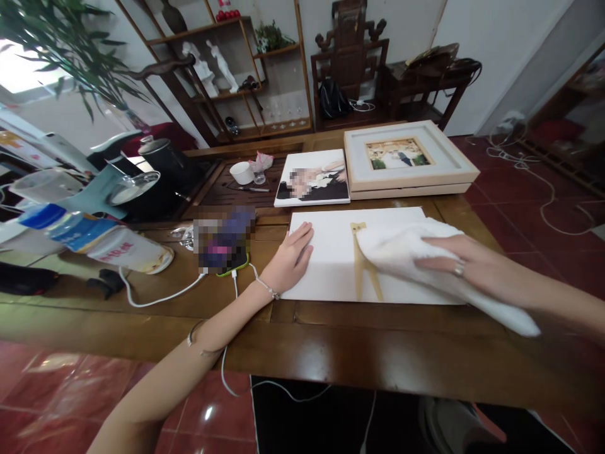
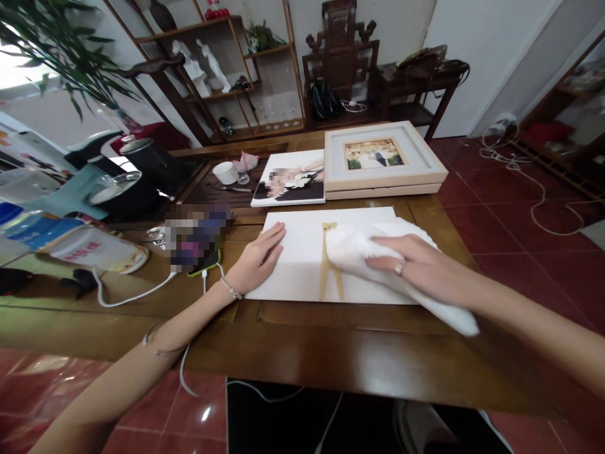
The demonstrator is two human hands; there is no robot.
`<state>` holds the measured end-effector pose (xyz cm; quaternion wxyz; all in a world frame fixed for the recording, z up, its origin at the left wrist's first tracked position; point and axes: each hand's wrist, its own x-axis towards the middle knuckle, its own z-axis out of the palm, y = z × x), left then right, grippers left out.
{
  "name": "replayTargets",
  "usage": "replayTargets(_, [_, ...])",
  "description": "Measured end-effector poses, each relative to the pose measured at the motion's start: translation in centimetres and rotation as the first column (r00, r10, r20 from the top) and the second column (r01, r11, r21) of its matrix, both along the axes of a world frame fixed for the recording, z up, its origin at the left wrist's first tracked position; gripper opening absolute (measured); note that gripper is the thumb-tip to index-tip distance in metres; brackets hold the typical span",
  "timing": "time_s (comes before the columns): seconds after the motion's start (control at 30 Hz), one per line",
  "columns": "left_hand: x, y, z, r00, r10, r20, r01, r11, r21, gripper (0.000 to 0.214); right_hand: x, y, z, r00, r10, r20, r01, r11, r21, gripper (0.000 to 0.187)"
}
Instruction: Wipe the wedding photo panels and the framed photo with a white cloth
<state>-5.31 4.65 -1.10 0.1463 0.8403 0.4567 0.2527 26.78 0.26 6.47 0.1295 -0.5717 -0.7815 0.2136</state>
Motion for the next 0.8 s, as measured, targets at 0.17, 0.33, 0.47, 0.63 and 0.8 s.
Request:
replayTargets(0.17, [-0.1,0.0,-0.1,1.000,-0.011,0.008,0.011,1.000,0.009,0.040,-3.7,4.7,-0.5,0.947,0.056,-0.317,-0.074,0.996,-0.043,0.030])
replayTargets(0.33, [-0.1,0.1,-0.1,1.000,-0.008,-0.005,0.008,1.000,-0.001,0.041,-6.7,6.5,-1.3,0.954,0.182,-0.239,-0.164,0.982,0.093,0.025])
replayTargets(0.47, [-0.2,0.1,-0.1,1.000,-0.006,-0.009,0.006,1.000,0.003,0.041,-7.8,3.7,-2.7,0.910,0.414,0.017,-0.403,0.873,0.274,0.026])
replayTargets(0.63, [-0.2,0.1,-0.3,1.000,-0.007,0.008,0.007,1.000,0.006,0.041,-8.4,-3.4,-3.7,0.806,0.583,0.099,-0.584,0.757,0.293,0.026])
replayTargets(0.8, [-0.2,0.1,-0.2,1.000,-0.013,0.004,0.013,1.000,0.009,0.041,-8.3,-5.8,-3.3,0.752,0.656,0.066,-0.648,0.715,0.263,0.017])
